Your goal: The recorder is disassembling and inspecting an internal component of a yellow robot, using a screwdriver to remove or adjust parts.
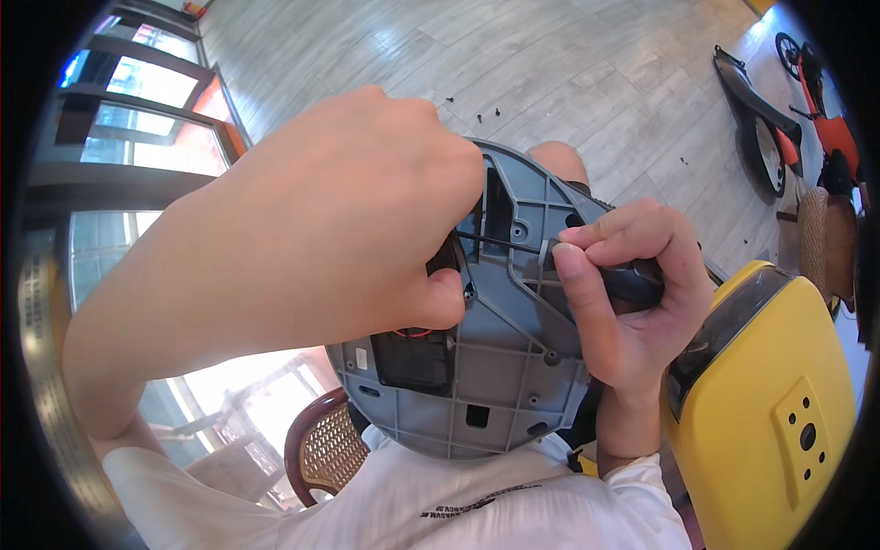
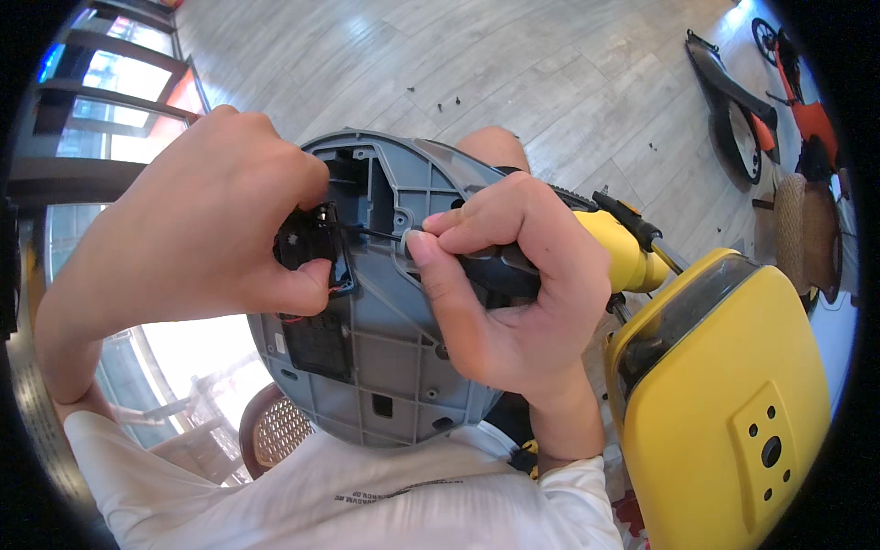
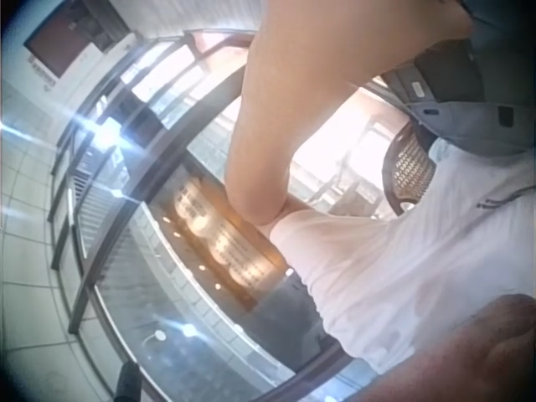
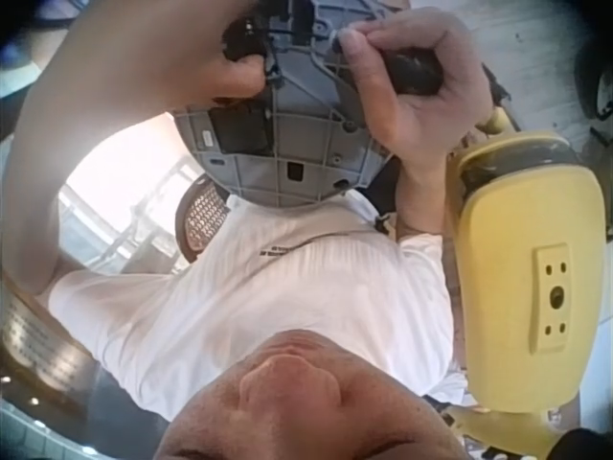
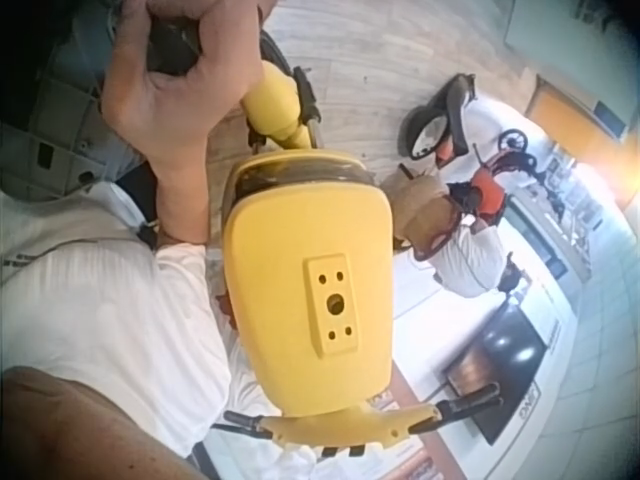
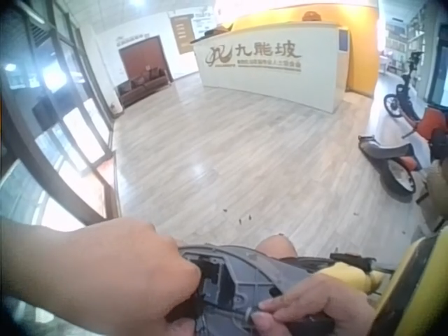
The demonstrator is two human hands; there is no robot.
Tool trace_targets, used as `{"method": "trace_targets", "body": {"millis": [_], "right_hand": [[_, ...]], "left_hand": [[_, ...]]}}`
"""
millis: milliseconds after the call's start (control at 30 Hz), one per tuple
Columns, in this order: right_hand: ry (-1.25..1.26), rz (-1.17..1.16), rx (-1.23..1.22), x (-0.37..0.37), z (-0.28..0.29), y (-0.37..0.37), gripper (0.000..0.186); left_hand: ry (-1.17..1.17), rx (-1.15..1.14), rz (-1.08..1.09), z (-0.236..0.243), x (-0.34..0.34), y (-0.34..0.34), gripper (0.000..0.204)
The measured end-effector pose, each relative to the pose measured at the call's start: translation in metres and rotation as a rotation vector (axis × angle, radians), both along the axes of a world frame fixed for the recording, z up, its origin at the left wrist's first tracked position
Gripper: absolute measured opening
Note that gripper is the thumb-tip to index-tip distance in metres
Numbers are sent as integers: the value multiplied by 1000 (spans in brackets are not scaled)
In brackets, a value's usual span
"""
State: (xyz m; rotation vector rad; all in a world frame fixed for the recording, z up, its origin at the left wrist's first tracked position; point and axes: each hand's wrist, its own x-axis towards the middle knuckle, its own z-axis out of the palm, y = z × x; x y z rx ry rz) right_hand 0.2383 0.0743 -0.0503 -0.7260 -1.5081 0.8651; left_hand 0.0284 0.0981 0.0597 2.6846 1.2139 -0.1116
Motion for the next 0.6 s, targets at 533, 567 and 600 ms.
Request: {"method": "trace_targets", "body": {"millis": [533, 567, 600], "right_hand": [[26, 25, -27, 0, 0, 1, 17], [26, 23, -31, 0, 0, 1, 17], [27, 20, -37, 1, 1, 1, 17]], "left_hand": [[52, -99, 179, 13, -7, -13, 48], [116, -117, 253, 15, -10, -18, 59], [123, -111, 251, 15, -15, -23, 59]]}}
